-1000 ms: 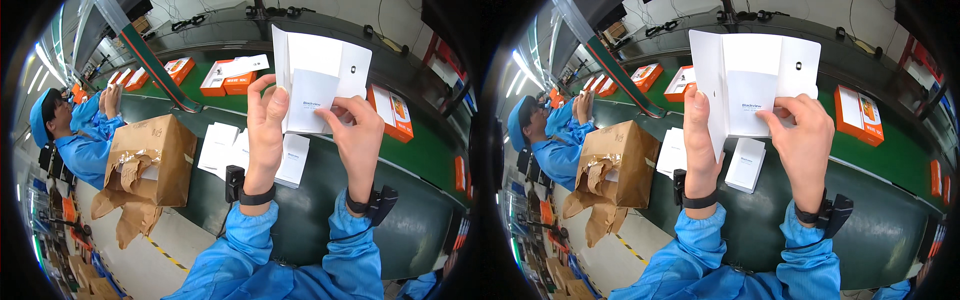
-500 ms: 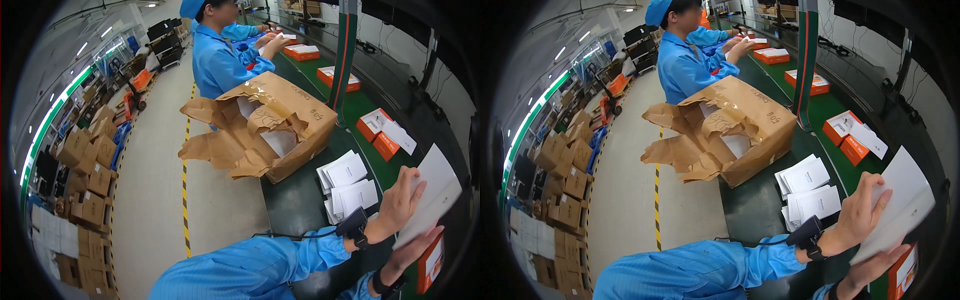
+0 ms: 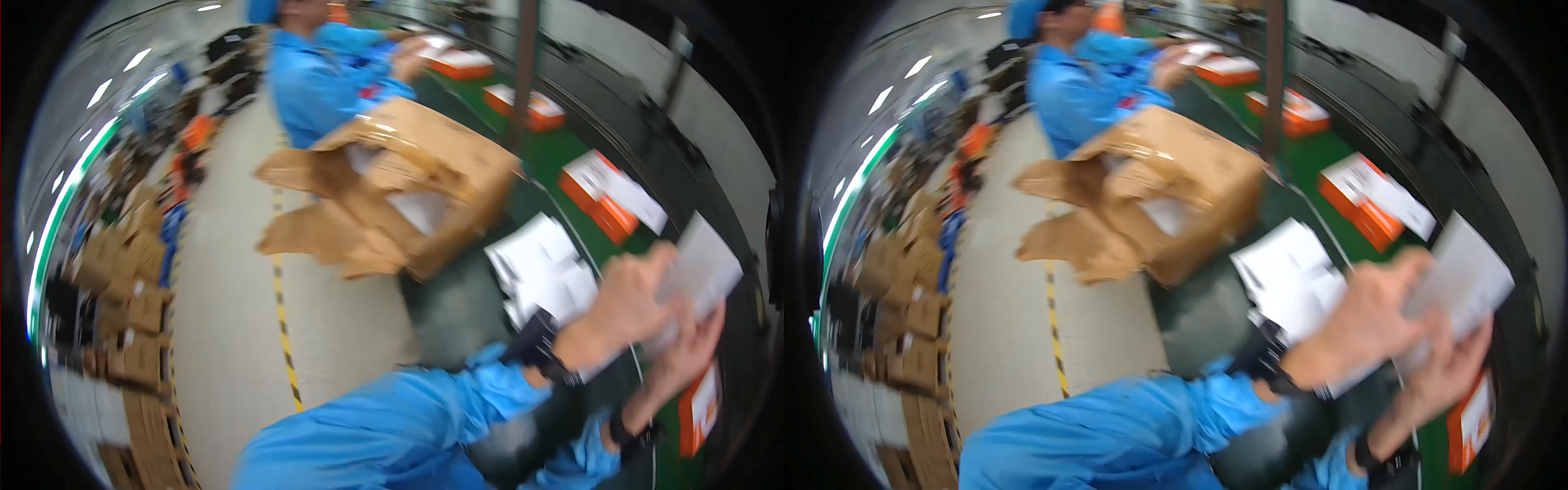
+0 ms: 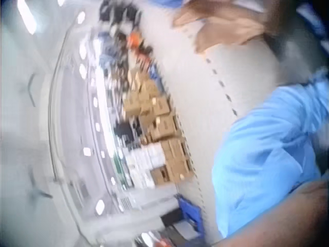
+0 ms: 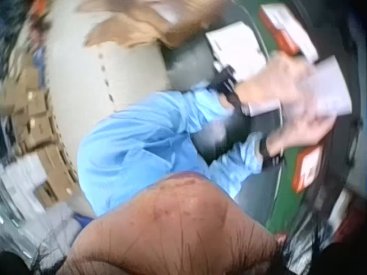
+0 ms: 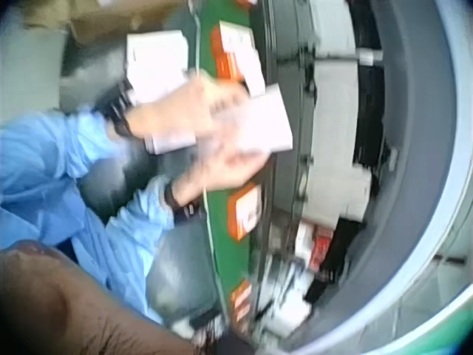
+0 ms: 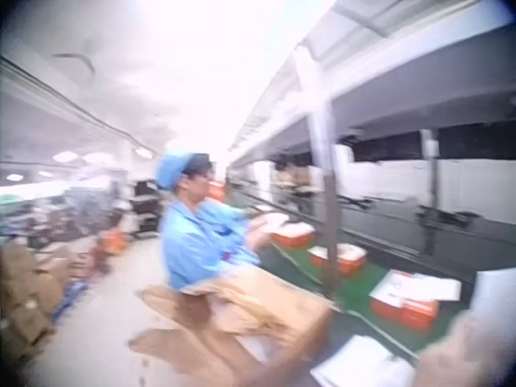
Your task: Assembling smartphone manuals and placing them into product boxes on a factory assembly line.
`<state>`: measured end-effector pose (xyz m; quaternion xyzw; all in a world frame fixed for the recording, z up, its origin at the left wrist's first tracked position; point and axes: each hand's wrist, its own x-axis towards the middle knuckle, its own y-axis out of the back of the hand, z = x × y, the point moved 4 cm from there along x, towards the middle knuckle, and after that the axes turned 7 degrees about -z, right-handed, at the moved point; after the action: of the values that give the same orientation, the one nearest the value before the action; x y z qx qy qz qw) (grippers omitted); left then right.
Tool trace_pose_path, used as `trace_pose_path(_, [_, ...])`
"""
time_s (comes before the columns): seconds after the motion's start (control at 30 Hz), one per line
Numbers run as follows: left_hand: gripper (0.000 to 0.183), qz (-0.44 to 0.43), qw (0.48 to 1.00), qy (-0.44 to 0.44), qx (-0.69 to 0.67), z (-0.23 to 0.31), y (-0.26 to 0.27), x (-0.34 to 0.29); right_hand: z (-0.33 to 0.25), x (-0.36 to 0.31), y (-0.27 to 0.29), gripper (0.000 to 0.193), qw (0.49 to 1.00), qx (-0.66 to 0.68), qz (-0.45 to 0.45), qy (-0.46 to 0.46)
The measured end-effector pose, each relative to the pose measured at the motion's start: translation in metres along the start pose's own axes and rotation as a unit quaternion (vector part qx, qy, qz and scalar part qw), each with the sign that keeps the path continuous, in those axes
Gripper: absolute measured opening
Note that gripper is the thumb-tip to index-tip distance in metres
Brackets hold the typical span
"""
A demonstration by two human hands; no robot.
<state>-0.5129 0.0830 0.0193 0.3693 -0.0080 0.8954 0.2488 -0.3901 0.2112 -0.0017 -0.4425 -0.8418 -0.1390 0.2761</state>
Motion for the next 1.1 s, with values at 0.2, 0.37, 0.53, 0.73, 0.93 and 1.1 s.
trace_pose_path(0.2, [0.042, -0.054, 0.998, 0.044, -0.002, 0.006, -0.005, 0.001, -0.021, -0.001, -0.008, 0.075, 0.998, 0.033, -0.035, 0.035])
trace_pose_path(0.37, [0.041, -0.126, 0.990, 0.069, 0.009, 0.027, -0.050, 0.011, -0.019, 0.020, 0.040, 0.075, 0.999, 0.019, -0.028, 0.028])
trace_pose_path(0.53, [0.038, -0.174, 0.980, 0.058, -0.081, 0.036, -0.015, 0.005, -0.033, 0.012, 0.027, 0.071, 0.999, -0.031, -0.017, 0.027])
trace_pose_path(0.73, [0.034, -0.161, 0.981, 0.065, -0.090, 0.047, 0.007, 0.004, -0.048, 0.003, 0.007, 0.068, 0.995, -0.088, -0.007, 0.055])
trace_pose_path(0.93, [0.041, -0.094, 0.955, 0.148, -0.239, 0.016, 0.016, 0.008, -0.057, 0.004, 0.022, 0.064, 0.976, 0.069, -0.196, -0.056])
trace_pose_path(1.1, [0.045, -0.069, 0.954, 0.182, -0.229, 0.013, -0.007, 0.004, -0.004, 0.014, 0.031, 0.035, 0.951, 0.293, 0.059, -0.082])
